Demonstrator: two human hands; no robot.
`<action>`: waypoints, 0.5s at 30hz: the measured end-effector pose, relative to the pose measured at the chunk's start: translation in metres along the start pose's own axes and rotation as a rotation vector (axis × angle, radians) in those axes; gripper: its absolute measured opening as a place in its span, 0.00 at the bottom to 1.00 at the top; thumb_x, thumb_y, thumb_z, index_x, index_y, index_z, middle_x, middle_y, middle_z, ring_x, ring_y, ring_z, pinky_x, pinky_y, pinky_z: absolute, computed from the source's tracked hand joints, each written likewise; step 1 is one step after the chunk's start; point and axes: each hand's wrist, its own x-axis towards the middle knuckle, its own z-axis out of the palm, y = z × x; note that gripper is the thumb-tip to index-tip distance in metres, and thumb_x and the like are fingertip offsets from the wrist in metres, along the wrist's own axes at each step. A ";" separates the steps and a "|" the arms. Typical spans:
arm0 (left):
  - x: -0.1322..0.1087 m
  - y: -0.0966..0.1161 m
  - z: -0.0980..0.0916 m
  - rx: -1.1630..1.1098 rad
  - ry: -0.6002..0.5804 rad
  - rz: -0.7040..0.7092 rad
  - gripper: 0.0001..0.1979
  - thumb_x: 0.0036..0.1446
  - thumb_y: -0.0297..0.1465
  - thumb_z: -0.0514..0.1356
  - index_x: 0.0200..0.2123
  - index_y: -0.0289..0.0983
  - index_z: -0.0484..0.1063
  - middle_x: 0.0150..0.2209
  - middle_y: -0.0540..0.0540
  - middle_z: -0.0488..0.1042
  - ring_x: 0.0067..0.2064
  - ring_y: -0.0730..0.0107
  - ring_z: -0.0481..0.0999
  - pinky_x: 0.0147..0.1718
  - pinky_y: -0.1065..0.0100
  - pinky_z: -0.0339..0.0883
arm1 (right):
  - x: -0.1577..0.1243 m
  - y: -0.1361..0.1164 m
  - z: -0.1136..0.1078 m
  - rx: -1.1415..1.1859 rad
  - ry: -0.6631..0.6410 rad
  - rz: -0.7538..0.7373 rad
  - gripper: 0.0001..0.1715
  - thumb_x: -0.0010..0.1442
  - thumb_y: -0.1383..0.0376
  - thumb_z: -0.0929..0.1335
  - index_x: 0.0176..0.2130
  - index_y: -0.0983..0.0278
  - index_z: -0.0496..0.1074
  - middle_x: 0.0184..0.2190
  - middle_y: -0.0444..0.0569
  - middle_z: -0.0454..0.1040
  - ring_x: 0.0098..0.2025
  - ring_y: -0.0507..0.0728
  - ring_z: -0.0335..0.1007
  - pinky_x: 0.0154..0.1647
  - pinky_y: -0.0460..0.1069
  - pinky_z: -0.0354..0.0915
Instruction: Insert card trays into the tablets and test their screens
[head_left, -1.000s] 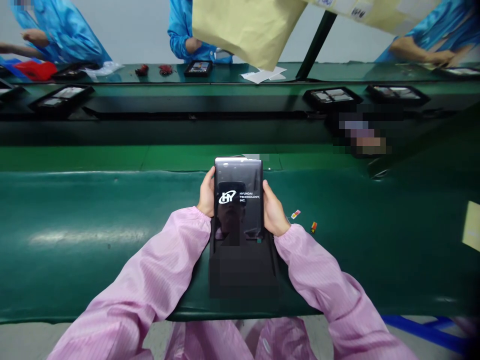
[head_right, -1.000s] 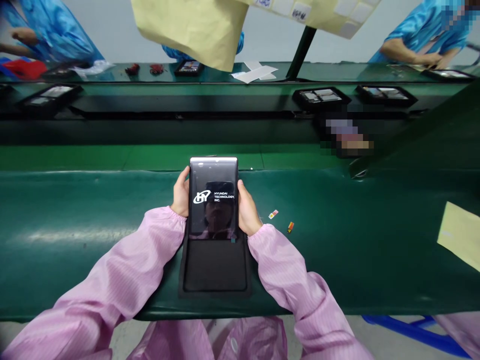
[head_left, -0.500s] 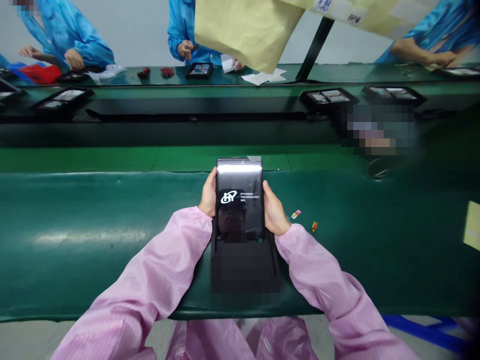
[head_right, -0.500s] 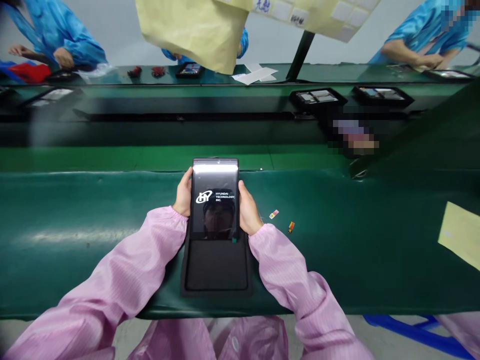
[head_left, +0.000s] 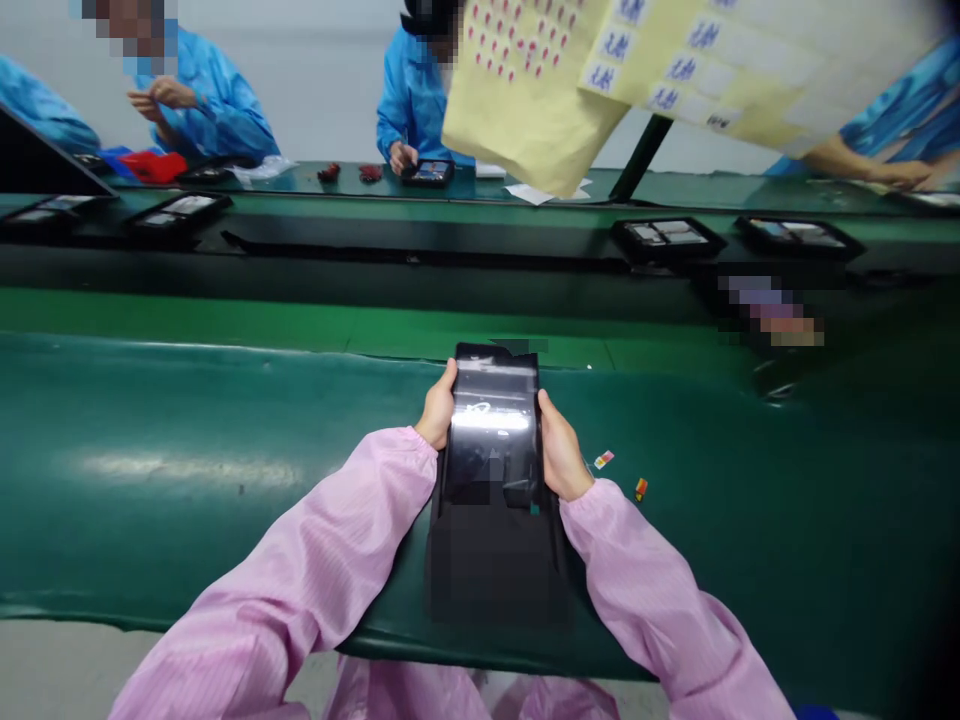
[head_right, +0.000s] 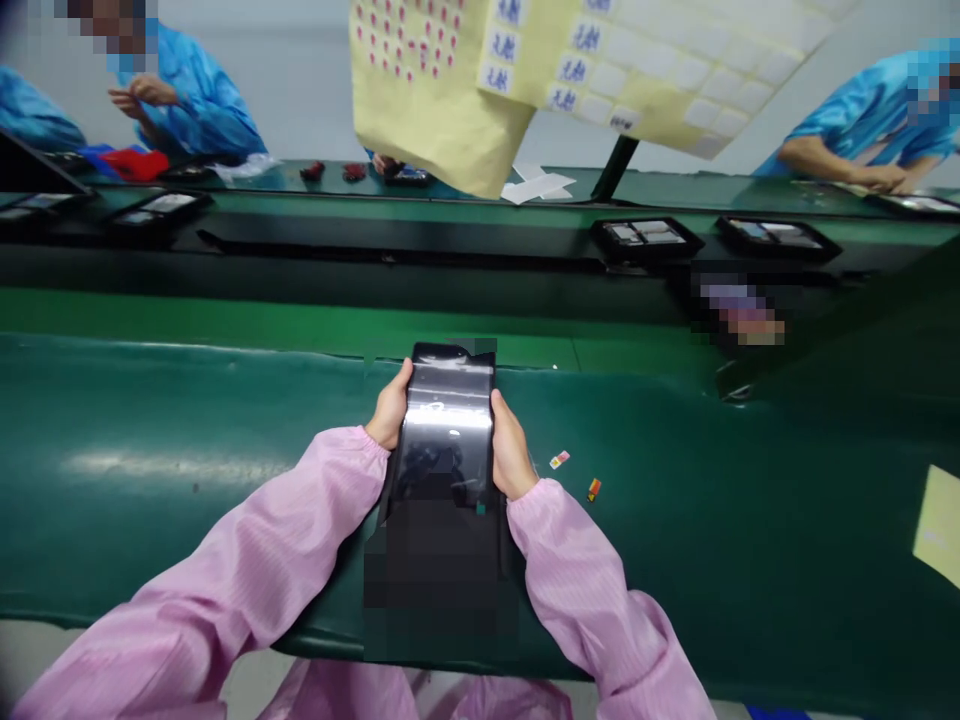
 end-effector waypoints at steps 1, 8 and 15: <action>0.000 -0.001 -0.001 0.001 0.010 0.005 0.25 0.64 0.45 0.52 0.38 0.28 0.76 0.31 0.39 0.80 0.30 0.60 0.80 0.34 0.62 0.74 | -0.001 -0.001 0.001 -0.008 -0.002 0.023 0.23 0.56 0.50 0.70 0.43 0.63 0.78 0.46 0.48 0.79 0.55 0.60 0.71 0.58 0.54 0.66; -0.001 0.000 -0.001 -0.035 -0.040 -0.021 0.26 0.64 0.45 0.50 0.39 0.27 0.77 0.32 0.36 0.80 0.30 0.59 0.81 0.34 0.62 0.75 | -0.008 -0.005 0.008 -0.035 -0.012 0.074 0.26 0.55 0.48 0.70 0.45 0.62 0.77 0.47 0.49 0.79 0.51 0.61 0.75 0.54 0.54 0.70; -0.006 0.003 0.001 -0.037 -0.056 -0.033 0.26 0.64 0.45 0.51 0.37 0.28 0.77 0.32 0.37 0.80 0.30 0.60 0.80 0.35 0.61 0.75 | -0.005 -0.002 0.005 -0.041 -0.006 0.082 0.28 0.55 0.47 0.70 0.47 0.63 0.76 0.48 0.49 0.78 0.50 0.62 0.75 0.51 0.54 0.71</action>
